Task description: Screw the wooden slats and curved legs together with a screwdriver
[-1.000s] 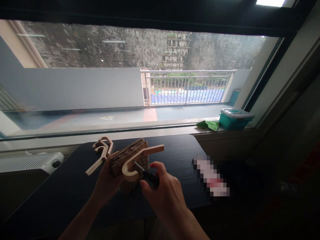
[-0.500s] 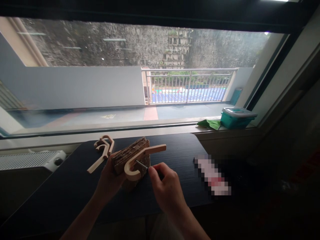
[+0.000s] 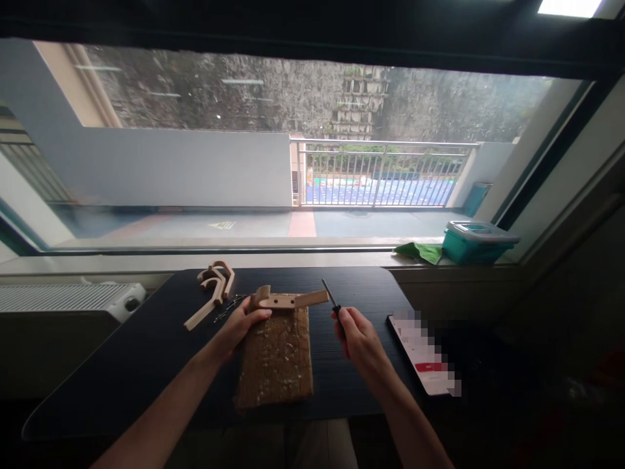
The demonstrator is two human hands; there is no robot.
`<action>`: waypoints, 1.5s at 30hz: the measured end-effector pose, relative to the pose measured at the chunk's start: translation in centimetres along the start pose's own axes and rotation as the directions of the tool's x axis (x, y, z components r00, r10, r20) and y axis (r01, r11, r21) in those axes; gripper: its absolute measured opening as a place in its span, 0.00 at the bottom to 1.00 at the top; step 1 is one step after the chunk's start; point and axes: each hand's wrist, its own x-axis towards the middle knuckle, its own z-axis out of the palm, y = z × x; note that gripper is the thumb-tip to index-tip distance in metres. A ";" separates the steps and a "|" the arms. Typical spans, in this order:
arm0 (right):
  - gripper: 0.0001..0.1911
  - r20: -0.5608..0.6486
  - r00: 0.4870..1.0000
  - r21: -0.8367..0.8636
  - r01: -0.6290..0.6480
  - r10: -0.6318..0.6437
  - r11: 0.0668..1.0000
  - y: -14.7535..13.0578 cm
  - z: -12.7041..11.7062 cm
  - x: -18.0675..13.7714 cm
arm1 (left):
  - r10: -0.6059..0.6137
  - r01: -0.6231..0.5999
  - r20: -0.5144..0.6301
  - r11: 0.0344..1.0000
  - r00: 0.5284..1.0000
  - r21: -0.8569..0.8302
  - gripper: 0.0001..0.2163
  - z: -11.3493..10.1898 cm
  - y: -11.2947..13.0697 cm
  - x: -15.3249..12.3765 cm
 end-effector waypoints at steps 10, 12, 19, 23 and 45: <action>0.26 -0.197 0.979 0.007 0.060 -0.058 0.998 4.3 2.6 4.9 | -0.007 -0.006 0.135 0.995 0.991 0.097 0.44 -1.3 -2.4 0.1; 0.26 -0.180 0.979 0.015 0.098 -0.094 0.995 4.0 3.5 5.1 | 0.002 -0.016 0.148 0.995 0.989 0.096 0.43 -1.5 -2.5 -0.1; 0.22 -0.143 0.981 0.028 0.140 -0.135 0.990 3.9 4.5 5.5 | 0.028 -0.046 0.175 0.994 0.984 0.103 0.37 -1.7 -2.7 0.0; 0.21 -0.113 0.984 0.042 0.141 -0.136 0.989 3.6 4.4 5.6 | 0.037 -0.056 0.204 0.995 0.978 0.086 0.35 -1.8 -2.8 0.1; 0.19 -0.127 0.988 0.039 0.092 -0.087 0.995 3.6 4.2 6.1 | 0.041 -0.063 0.161 0.989 0.986 0.136 0.38 -1.3 -2.6 1.1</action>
